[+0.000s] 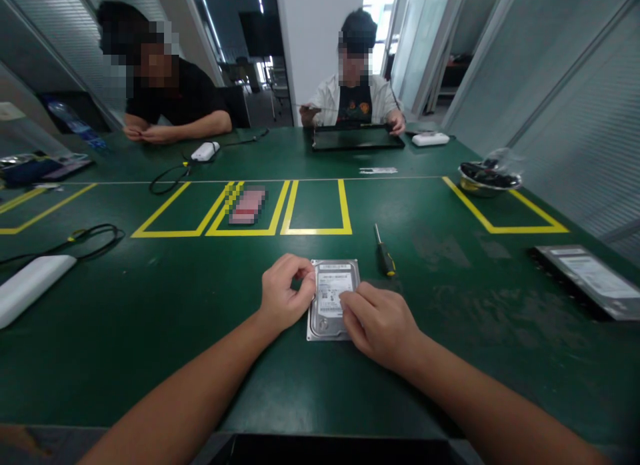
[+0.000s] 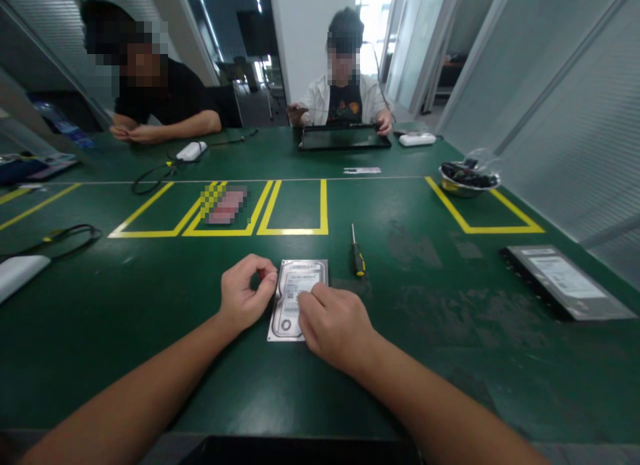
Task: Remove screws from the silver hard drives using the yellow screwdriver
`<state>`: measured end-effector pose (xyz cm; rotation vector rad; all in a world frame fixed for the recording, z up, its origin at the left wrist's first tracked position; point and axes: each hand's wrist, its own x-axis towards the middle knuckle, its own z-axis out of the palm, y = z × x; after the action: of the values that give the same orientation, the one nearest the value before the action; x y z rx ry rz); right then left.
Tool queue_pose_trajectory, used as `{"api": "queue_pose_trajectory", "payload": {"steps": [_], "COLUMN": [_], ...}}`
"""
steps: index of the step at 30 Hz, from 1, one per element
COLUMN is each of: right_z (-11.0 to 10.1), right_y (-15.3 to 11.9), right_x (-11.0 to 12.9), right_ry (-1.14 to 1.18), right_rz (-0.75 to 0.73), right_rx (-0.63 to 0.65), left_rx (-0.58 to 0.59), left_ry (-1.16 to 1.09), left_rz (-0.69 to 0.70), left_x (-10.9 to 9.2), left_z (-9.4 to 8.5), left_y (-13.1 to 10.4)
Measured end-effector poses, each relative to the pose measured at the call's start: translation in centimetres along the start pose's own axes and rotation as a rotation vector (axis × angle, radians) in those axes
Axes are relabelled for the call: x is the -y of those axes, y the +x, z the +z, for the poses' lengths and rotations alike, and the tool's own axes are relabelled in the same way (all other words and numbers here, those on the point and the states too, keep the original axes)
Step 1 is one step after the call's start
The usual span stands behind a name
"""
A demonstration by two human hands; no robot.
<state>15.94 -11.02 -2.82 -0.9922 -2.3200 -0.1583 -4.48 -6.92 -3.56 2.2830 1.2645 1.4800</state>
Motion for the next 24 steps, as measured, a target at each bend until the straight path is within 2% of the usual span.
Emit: {"api": "queue_pose_trajectory", "payload": {"steps": [13, 19, 24], "right_z": [-0.3, -0.6, -0.6], "right_y": [-0.1, 0.1, 0.1], "right_x": [-0.4, -0.5, -0.7], "right_ry": [-0.022, -0.05, -0.075], "right_rz": [0.037, 0.059, 0.058], "right_rx": [-0.024, -0.042, -0.052], "left_rx": [-0.056, -0.066, -0.035], "left_ry": [-0.178, -0.226, -0.319], "left_rz": [-0.104, -0.257, -0.312], "left_x": [-0.7, -1.1, -1.8], "left_z": [0.2, 0.3, 0.1], "left_y": [-1.0, -0.9, -0.1]}}
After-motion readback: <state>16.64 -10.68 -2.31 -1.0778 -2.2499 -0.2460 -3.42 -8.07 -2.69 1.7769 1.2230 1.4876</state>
